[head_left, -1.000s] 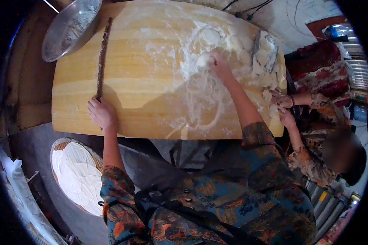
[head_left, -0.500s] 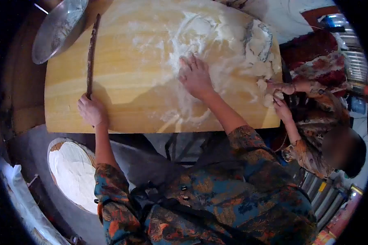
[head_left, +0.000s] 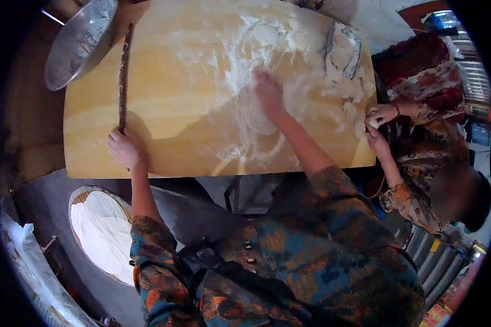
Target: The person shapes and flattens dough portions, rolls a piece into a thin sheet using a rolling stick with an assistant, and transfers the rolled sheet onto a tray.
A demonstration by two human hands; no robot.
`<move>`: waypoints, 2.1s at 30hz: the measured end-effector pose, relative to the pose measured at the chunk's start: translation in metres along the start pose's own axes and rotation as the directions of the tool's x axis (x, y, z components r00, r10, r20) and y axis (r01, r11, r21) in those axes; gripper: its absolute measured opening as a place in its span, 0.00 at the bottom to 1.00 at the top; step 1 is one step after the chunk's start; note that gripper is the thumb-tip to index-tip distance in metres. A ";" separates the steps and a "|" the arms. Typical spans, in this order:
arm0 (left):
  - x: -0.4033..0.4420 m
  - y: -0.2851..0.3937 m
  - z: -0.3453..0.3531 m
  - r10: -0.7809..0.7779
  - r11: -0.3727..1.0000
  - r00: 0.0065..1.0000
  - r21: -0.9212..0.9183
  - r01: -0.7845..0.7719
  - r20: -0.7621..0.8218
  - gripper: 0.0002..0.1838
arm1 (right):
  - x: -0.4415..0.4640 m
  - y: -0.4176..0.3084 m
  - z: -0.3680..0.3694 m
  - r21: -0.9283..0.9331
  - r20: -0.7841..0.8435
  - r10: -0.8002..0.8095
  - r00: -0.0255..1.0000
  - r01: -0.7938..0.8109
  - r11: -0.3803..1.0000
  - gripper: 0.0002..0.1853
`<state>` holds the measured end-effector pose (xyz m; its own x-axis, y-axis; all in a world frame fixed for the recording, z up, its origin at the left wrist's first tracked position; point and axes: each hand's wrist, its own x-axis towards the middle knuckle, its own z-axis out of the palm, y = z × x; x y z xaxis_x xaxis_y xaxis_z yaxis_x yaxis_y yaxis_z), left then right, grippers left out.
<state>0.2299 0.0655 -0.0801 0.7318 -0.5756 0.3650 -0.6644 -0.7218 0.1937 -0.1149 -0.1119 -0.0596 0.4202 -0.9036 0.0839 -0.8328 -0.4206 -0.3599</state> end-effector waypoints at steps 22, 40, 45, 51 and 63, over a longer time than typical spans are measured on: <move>-0.004 0.003 -0.008 0.007 1.000 1.000 -0.014 -0.008 -0.013 0.12 | -0.124 -0.081 0.004 -0.158 0.278 -0.172 0.945 0.221 0.962 0.50; -0.005 0.001 -0.006 0.022 0.998 1.000 -0.060 -0.022 -0.006 0.13 | -0.066 -0.070 0.025 0.123 0.249 -0.670 0.699 0.664 0.738 0.33; -0.004 0.007 -0.012 -0.010 0.996 1.000 -0.087 0.010 0.006 0.14 | -0.034 -0.024 -0.048 -0.419 0.183 -0.249 0.951 0.305 0.855 0.27; -0.003 0.003 -0.009 -0.004 0.998 1.000 -0.065 0.005 0.015 0.14 | -0.071 0.021 -0.021 -0.465 0.146 -0.240 0.960 0.280 0.840 0.30; -0.004 0.002 -0.011 0.045 0.994 0.999 -0.100 -0.044 0.009 0.14 | -0.084 -0.070 0.004 -0.170 0.247 -0.378 0.892 0.424 0.889 0.32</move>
<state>0.2236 0.0710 -0.0709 0.7023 -0.6112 0.3649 -0.7080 -0.6535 0.2679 -0.0905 -0.0057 -0.0449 0.7790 -0.6267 -0.0187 -0.6236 -0.7714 -0.1268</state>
